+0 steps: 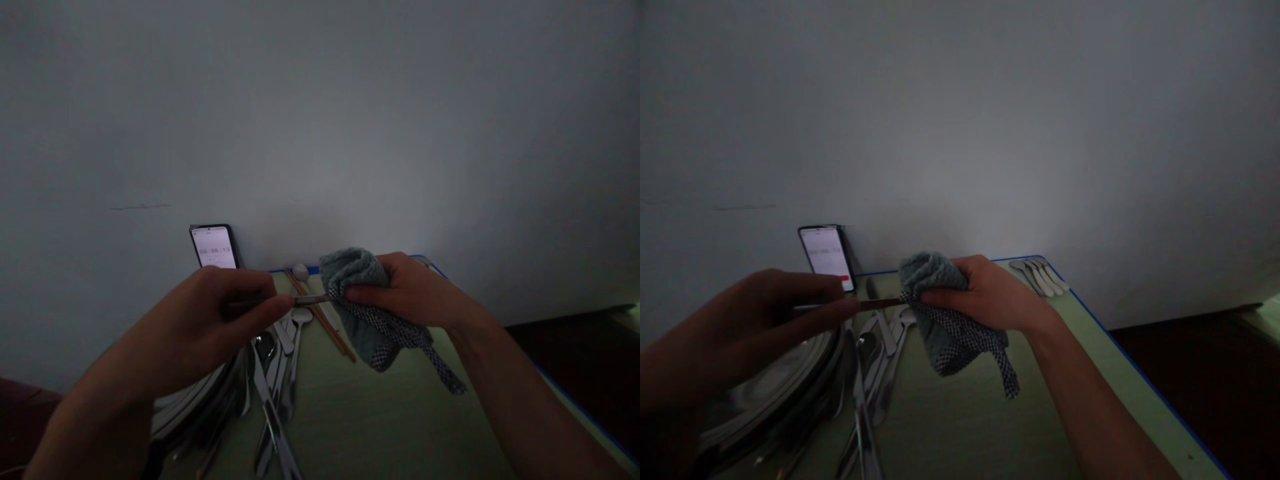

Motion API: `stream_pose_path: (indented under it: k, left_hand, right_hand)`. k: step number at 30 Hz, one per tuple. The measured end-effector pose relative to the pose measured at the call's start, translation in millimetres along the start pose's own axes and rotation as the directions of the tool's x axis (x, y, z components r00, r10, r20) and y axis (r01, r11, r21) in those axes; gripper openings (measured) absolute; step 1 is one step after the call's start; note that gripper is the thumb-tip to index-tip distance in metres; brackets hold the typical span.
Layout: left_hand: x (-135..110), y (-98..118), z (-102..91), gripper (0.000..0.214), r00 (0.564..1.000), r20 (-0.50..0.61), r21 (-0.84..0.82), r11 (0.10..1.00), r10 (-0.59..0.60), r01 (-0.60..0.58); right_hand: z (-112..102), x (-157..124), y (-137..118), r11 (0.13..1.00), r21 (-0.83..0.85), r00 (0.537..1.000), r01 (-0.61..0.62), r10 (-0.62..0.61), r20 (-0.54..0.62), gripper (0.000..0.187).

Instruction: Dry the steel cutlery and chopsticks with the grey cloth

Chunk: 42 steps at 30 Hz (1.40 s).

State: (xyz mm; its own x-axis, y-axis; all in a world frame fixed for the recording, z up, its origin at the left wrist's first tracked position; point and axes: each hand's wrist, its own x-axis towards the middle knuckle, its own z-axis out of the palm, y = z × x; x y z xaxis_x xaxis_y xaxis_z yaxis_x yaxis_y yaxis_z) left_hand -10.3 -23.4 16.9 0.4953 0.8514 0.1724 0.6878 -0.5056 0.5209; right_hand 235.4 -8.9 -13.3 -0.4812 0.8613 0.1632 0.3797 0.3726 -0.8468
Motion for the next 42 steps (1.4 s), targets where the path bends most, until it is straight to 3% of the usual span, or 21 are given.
stream_pose_path:
  k: [3,8,14,19,25,30,34,42]
  left_hand:
    - [2,3,4.6,0.037,0.995,0.095,0.016,0.999,0.033,-0.034]
    - [8,12,17.1,0.044,0.993,0.105,0.13,0.989,0.053,-0.066]
    - [13,21,22.8,0.041,0.98,0.181,0.126,0.986,0.086,-0.109]
    - [2,10,8.7,0.027,0.977,0.192,0.072,0.992,0.089,-0.104]
    - [-10,-1,-3.9,0.024,0.971,0.202,0.088,0.985,0.126,-0.146]
    - [-2,8,1.0,0.024,0.946,0.267,0.077,0.974,0.185,-0.213]
    - [3,15,9.6,0.02,0.933,0.319,0.093,0.974,0.169,-0.208]
    - [2,14,14.4,0.022,0.948,0.261,0.095,0.972,0.184,-0.214]
  right_hand:
    - [-1,-2,-3,0.998,-0.058,0.991,0.016,-0.008,0.131,0.024]
    - [8,-3,-14,0.973,-0.195,0.963,0.122,-0.068,0.261,0.021]
    - [11,-3,-17,0.962,-0.229,0.956,0.148,-0.08,0.282,0.018]
    - [0,-7,-13,0.953,-0.281,0.957,0.111,-0.027,0.288,0.018]
    - [-5,-11,-14,0.95,-0.307,0.955,0.06,0.035,0.296,0.021]
    - [1,-9,-20,0.964,-0.255,0.935,0.07,0.026,0.353,0.017]
    - [8,-6,-22,0.95,-0.299,0.934,0.095,0.019,0.356,0.02]
    - [11,-4,-19,0.951,-0.287,0.939,0.116,-0.01,0.345,0.023]
